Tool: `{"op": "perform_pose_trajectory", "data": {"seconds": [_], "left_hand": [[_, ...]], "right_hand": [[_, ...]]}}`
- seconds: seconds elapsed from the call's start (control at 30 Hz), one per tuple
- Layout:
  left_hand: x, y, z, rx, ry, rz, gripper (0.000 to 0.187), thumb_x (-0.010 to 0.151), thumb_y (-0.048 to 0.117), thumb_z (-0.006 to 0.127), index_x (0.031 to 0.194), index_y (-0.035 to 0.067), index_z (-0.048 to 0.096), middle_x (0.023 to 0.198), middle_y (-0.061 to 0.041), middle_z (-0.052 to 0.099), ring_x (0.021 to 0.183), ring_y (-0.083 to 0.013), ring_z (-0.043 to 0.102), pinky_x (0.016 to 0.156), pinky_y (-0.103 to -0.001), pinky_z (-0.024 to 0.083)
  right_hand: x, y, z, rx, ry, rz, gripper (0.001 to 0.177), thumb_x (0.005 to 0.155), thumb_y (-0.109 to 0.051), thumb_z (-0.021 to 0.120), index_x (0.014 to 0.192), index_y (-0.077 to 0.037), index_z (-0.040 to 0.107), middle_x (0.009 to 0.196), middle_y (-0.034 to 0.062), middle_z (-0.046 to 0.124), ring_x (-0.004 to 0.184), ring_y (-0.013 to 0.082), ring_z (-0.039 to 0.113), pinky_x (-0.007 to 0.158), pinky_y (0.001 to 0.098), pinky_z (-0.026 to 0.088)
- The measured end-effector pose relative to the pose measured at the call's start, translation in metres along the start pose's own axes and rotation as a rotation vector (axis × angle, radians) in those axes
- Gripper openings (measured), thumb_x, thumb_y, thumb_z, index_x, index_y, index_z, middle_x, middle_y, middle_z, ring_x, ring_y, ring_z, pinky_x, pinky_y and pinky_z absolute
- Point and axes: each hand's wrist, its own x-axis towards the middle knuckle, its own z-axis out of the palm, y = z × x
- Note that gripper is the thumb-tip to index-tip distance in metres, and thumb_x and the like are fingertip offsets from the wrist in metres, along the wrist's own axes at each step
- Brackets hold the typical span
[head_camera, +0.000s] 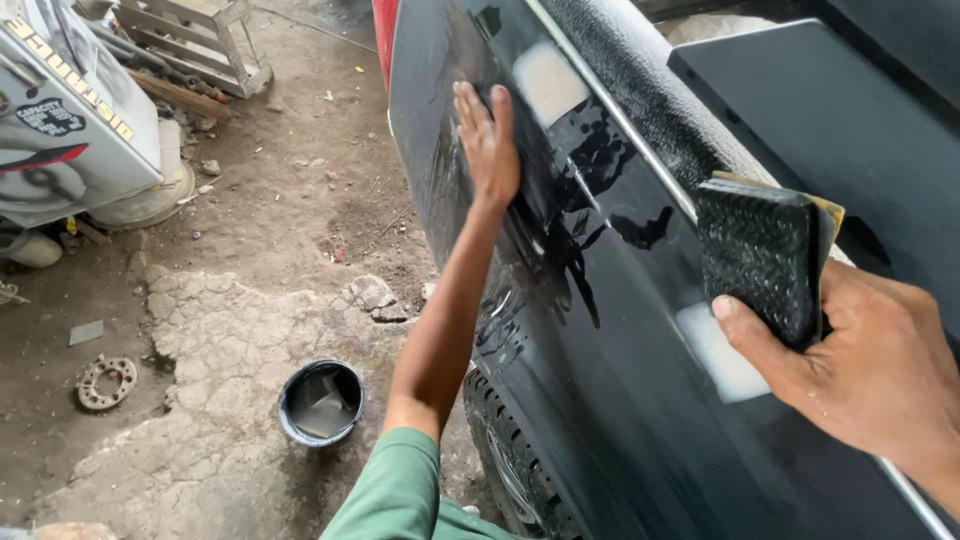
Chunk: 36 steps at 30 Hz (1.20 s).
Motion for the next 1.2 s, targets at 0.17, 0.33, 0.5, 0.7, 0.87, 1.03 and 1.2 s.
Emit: {"op": "perform_pose_trajectory", "data": {"seconds": [0.17,0.33,0.5,0.7,0.87,1.03,1.2], "left_hand": [[-0.06,0.027,-0.005,-0.008,-0.003,0.032,0.097,0.104,0.069,0.022,0.163,-0.006,0.011,0.174,-0.023,0.007,0.163,-0.0335,0.002,0.129,-0.046,-0.001],[-0.107,0.046,-0.013,-0.01,-0.025,0.074,0.091,0.107,0.063,0.028,0.164,-0.005,0.011,0.175,-0.022,0.008,0.164,-0.0337,0.003,0.13,-0.047,-0.001],[-0.146,0.061,-0.019,0.005,-0.066,0.092,0.086,0.108,0.056,0.033,0.165,-0.004,0.009,0.176,-0.021,0.008,0.165,-0.0335,0.003,0.131,-0.047,0.0],[-0.19,0.078,-0.034,0.01,-0.145,0.15,0.085,0.109,0.052,0.035,0.165,-0.005,0.004,0.176,-0.023,0.002,0.165,-0.0353,-0.001,0.132,-0.048,-0.001],[-0.156,0.057,-0.04,-0.008,-0.184,0.163,0.082,0.11,0.053,0.031,0.167,-0.001,0.006,0.178,-0.019,0.003,0.166,-0.032,0.002,0.133,-0.048,-0.001],[-0.088,0.027,-0.036,0.0,-0.208,0.166,0.079,0.111,0.056,0.025,0.169,0.005,0.007,0.179,-0.013,0.003,0.168,-0.0289,0.002,0.134,-0.047,-0.001],[-0.003,-0.008,-0.011,0.083,-0.1,0.149,0.089,0.107,0.067,0.021,0.168,0.005,0.003,0.178,-0.014,0.0,0.165,-0.0292,-0.002,0.13,-0.05,-0.006]], "right_hand": [[0.001,0.01,0.002,-0.154,-0.093,0.086,0.032,0.086,-0.034,0.081,0.09,-0.003,0.072,0.061,0.0081,0.069,0.055,0.0202,0.068,0.052,0.0358,0.055],[0.0,0.002,0.0,-0.098,-0.051,0.037,0.029,0.086,-0.031,0.077,0.09,-0.003,0.073,0.063,0.0077,0.069,0.052,0.0201,0.069,0.05,0.0357,0.053],[-0.001,0.007,0.001,-0.177,-0.088,0.064,0.029,0.088,-0.031,0.08,0.088,-0.003,0.074,0.061,0.007,0.069,0.056,0.0189,0.065,0.051,0.0335,0.054],[-0.002,-0.012,-0.003,-0.01,0.006,0.022,0.023,0.086,-0.022,0.078,0.097,-0.002,0.074,0.062,0.0079,0.068,0.053,0.0173,0.068,0.05,0.0335,0.052],[-0.006,0.008,0.004,-0.038,-0.072,0.13,0.023,0.086,-0.027,0.078,0.092,-0.005,0.075,0.062,0.0059,0.067,0.048,0.0153,0.066,0.047,0.032,0.05],[0.0,-0.003,0.006,0.028,-0.017,0.104,0.018,0.087,-0.02,0.076,0.092,-0.002,0.074,0.06,0.0048,0.07,0.052,0.0146,0.064,0.049,0.0319,0.049],[0.001,-0.006,0.004,-0.002,-0.05,0.131,0.019,0.087,-0.021,0.076,0.096,-0.004,0.075,0.06,0.0048,0.065,0.049,0.0155,0.063,0.047,0.0326,0.049]]}}
